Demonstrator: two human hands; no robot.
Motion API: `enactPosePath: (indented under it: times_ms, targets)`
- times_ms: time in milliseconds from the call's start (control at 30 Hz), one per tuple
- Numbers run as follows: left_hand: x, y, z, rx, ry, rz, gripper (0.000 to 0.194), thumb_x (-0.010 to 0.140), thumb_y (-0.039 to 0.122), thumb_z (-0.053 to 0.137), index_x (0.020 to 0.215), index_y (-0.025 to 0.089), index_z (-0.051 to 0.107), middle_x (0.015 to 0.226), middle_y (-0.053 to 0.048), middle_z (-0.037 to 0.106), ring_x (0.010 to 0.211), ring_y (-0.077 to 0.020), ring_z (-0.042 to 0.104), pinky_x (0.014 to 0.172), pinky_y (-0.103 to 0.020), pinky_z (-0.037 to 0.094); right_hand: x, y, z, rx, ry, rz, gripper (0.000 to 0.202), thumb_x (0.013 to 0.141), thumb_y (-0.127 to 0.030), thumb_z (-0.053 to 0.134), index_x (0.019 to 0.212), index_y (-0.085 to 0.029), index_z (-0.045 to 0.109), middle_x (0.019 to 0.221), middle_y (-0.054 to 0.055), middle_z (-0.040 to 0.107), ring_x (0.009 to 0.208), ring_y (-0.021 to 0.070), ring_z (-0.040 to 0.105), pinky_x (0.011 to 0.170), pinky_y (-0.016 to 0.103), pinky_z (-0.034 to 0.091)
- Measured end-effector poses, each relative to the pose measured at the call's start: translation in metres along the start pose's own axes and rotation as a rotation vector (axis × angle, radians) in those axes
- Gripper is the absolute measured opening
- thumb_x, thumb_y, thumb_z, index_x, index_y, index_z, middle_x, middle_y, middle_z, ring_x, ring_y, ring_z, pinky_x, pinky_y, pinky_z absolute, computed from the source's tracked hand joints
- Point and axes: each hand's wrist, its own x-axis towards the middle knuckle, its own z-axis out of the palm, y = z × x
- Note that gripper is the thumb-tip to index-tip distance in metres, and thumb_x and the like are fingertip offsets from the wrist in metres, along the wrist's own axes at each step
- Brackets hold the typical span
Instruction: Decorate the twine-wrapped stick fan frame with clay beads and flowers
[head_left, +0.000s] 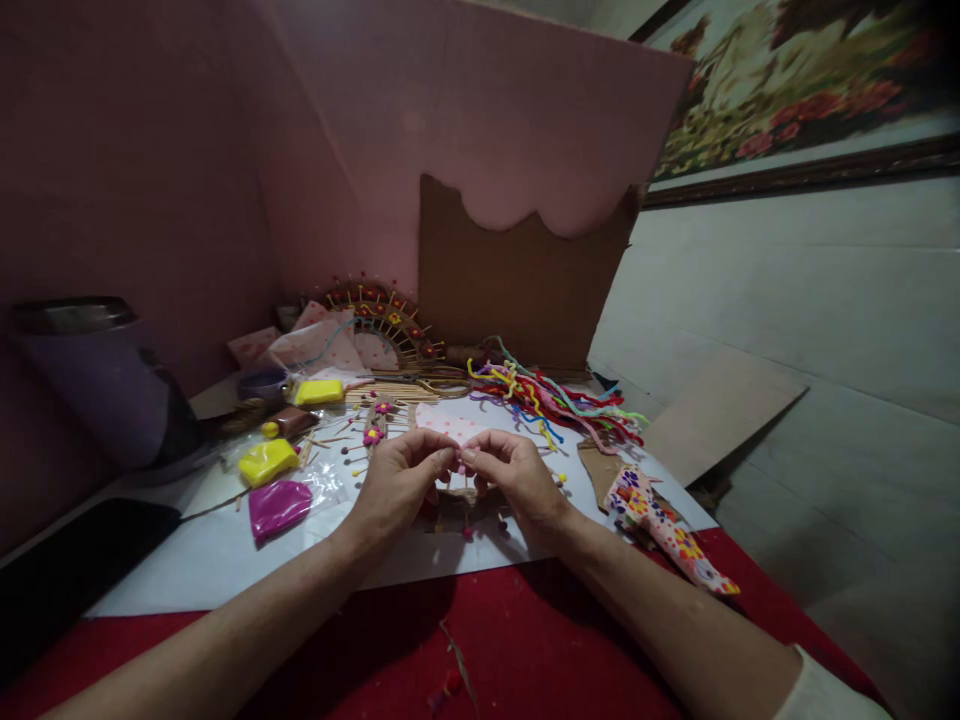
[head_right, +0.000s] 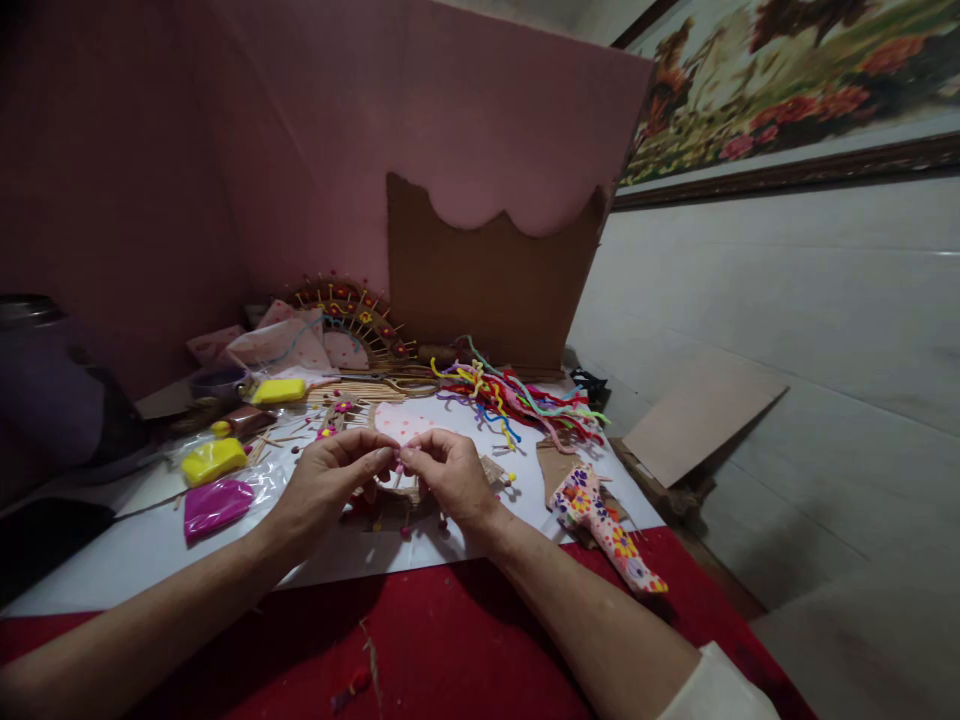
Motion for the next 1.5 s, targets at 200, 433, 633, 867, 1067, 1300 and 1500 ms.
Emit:
enactPosePath:
  times_ms: [200,433,633,867,1067,1300,1500]
  targets:
    - [0.004,-0.009,-0.005,0.269,0.031,0.293,0.006,0.071,0.021,0.065,0.069,0.018,0.070,0.066,-0.003,0.067,0.062,-0.0136,0.058,0.060,-0.022,0.043,-0.001,0.001,-0.001,0.043,-0.014,0.006,0.022,0.069,-0.035,0.068,0.066,-0.015,0.061,0.056,-0.003,0.056,0.046,0.0066,0.043,0.046,0.021,0.033]
    - [0.004,-0.007,-0.008,0.433,0.035,0.498,0.010,0.073,0.018,0.063,0.070,0.022,0.071,0.066,-0.002,0.068,0.062,-0.0137,0.058,0.064,-0.023,0.041,-0.001,0.002,-0.003,0.152,-0.068,0.055,0.021,0.072,-0.033,0.068,0.066,-0.014,0.061,0.058,-0.003,0.055,0.048,0.0055,0.044,0.048,0.020,0.033]
    - [0.002,-0.003,-0.007,0.498,0.038,0.577,0.011,0.073,0.014,0.061,0.070,0.021,0.069,0.064,-0.003,0.067,0.061,-0.0144,0.060,0.063,-0.025,0.042,-0.003,-0.002,-0.001,0.218,-0.064,0.062,0.019,0.069,-0.030,0.069,0.064,-0.014,0.062,0.057,-0.003,0.055,0.048,0.0058,0.044,0.047,0.020,0.033]
    - [0.005,-0.020,-0.008,0.704,0.066,0.877,0.012,0.079,0.008,0.053,0.077,0.017,0.061,0.070,-0.002,0.066,0.064,-0.0134,0.059,0.062,-0.025,0.045,-0.003,0.000,0.004,0.270,-0.023,0.101,0.019,0.065,-0.030,0.070,0.063,-0.014,0.061,0.055,-0.003,0.055,0.047,0.0064,0.044,0.046,0.020,0.034]
    - [0.007,-0.026,-0.008,0.751,0.099,0.898,0.010,0.083,0.009,0.052,0.079,0.017,0.058,0.074,-0.003,0.065,0.069,-0.0139,0.060,0.065,-0.026,0.046,-0.004,-0.001,0.009,0.256,0.034,0.105,0.021,0.063,-0.031,0.070,0.059,-0.013,0.060,0.054,-0.003,0.054,0.044,0.0056,0.042,0.043,0.020,0.032]
    - [0.002,-0.019,-0.006,0.742,0.065,0.765,0.007,0.087,0.018,0.049,0.083,0.017,0.056,0.075,-0.003,0.061,0.067,-0.0133,0.056,0.063,-0.026,0.045,0.001,-0.003,0.002,0.191,0.148,0.054,0.023,0.065,-0.033,0.070,0.060,-0.013,0.060,0.058,-0.002,0.057,0.045,0.0053,0.041,0.045,0.020,0.030]
    - [0.003,-0.024,-0.004,0.870,0.053,0.722,0.011,0.084,0.025,0.055,0.078,0.017,0.058,0.070,-0.003,0.060,0.066,-0.0154,0.053,0.059,-0.028,0.042,-0.002,-0.003,0.004,0.180,0.132,0.047,0.022,0.067,-0.034,0.070,0.063,-0.015,0.059,0.058,-0.002,0.057,0.046,0.0057,0.041,0.044,0.020,0.030]
